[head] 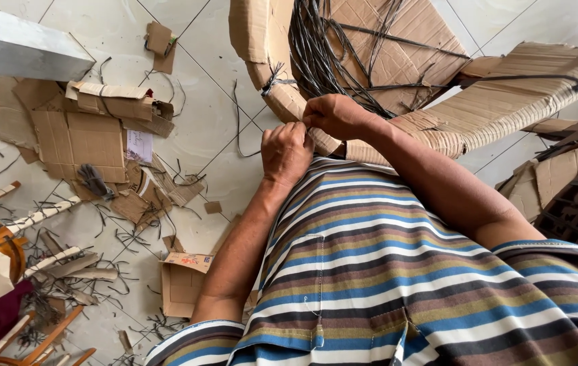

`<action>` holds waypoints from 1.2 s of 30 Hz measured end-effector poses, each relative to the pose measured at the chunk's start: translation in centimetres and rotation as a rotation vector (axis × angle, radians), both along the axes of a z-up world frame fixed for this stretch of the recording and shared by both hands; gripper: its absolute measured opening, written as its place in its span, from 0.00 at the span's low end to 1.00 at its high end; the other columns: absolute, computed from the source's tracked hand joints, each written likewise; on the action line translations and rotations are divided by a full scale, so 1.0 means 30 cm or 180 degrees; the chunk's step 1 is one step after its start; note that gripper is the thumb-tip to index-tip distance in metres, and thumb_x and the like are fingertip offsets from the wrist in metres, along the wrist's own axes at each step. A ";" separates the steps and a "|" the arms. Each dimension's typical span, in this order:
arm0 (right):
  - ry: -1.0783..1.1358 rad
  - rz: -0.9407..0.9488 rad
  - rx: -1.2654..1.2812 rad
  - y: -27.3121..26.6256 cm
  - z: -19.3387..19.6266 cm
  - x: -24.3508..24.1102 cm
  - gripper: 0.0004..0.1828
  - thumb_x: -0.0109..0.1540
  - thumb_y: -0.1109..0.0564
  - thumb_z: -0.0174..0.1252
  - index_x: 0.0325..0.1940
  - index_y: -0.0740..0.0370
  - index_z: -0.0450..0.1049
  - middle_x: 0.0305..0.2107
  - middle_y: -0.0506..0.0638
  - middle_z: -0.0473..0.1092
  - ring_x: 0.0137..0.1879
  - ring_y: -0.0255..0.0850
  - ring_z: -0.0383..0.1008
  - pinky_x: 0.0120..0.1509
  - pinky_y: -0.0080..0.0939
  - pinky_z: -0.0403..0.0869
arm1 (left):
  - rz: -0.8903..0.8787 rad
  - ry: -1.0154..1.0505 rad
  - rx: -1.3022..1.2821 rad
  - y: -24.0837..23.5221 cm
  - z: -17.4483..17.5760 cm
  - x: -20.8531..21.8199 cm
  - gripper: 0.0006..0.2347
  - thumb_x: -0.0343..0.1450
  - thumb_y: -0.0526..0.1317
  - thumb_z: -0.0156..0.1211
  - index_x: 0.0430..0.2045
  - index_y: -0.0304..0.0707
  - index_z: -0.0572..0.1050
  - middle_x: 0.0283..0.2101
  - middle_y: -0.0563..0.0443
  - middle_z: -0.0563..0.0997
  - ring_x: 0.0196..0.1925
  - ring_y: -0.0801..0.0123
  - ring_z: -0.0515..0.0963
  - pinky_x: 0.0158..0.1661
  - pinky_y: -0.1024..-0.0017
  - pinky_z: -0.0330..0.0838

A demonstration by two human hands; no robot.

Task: Manually securing black wires to a large circular cardboard frame to assemble a structure.

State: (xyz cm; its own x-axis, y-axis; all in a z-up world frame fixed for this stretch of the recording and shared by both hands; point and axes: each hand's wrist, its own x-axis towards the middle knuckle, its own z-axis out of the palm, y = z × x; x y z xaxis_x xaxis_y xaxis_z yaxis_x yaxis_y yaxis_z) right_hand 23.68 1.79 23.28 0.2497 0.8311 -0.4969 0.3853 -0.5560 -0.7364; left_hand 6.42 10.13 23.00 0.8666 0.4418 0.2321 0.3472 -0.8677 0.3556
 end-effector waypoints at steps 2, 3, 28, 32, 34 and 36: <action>-0.0257 0.0061 0.0073 0.006 0.079 -0.003 0.08 0.66 0.45 0.61 0.45 0.48 0.79 0.30 0.52 0.77 0.44 0.54 0.79 0.50 0.53 0.74 | 0.0004 0.0037 -0.0066 0.004 -0.011 -0.001 0.05 0.63 0.41 0.60 0.21 0.51 0.69 0.22 0.56 0.73 0.29 0.60 0.79 0.34 0.62 0.69; -0.0522 0.0133 0.0145 0.009 0.119 -0.003 0.08 0.67 0.46 0.61 0.46 0.48 0.78 0.29 0.53 0.76 0.43 0.55 0.79 0.50 0.55 0.75 | 0.0021 0.0067 -0.0134 0.006 -0.017 -0.002 0.04 0.63 0.41 0.59 0.21 0.51 0.69 0.22 0.55 0.73 0.29 0.60 0.80 0.34 0.62 0.69; -0.0473 -0.0891 0.0031 -0.136 -0.062 0.028 0.14 0.69 0.40 0.59 0.37 0.49 0.76 0.23 0.50 0.74 0.37 0.53 0.77 0.43 0.53 0.73 | 0.0448 -0.0911 -0.3781 0.012 0.060 0.025 0.06 0.76 0.37 0.56 0.35 0.36 0.79 0.25 0.49 0.83 0.29 0.78 0.82 0.33 0.78 0.80; -0.0165 -0.0902 0.0333 -0.142 -0.021 0.026 0.12 0.69 0.43 0.61 0.39 0.51 0.77 0.24 0.52 0.73 0.34 0.49 0.75 0.42 0.50 0.72 | 0.0569 -0.0774 -0.3975 0.023 0.010 0.043 0.06 0.75 0.37 0.60 0.38 0.33 0.79 0.30 0.43 0.85 0.30 0.73 0.84 0.31 0.76 0.82; -0.0138 -0.0896 0.0388 -0.131 0.017 0.017 0.12 0.69 0.45 0.62 0.39 0.53 0.78 0.24 0.53 0.73 0.34 0.49 0.75 0.42 0.49 0.72 | 0.0522 -0.0610 -0.3831 0.030 0.017 0.048 0.05 0.74 0.36 0.62 0.37 0.35 0.81 0.28 0.45 0.85 0.28 0.77 0.83 0.29 0.78 0.81; -0.0078 -0.0909 0.0490 -0.112 0.053 0.002 0.11 0.68 0.45 0.63 0.39 0.52 0.78 0.25 0.53 0.74 0.35 0.49 0.76 0.42 0.50 0.72 | 0.0657 -0.0569 -0.3904 0.035 0.046 0.044 0.04 0.73 0.35 0.62 0.37 0.37 0.82 0.28 0.48 0.85 0.29 0.80 0.81 0.31 0.78 0.81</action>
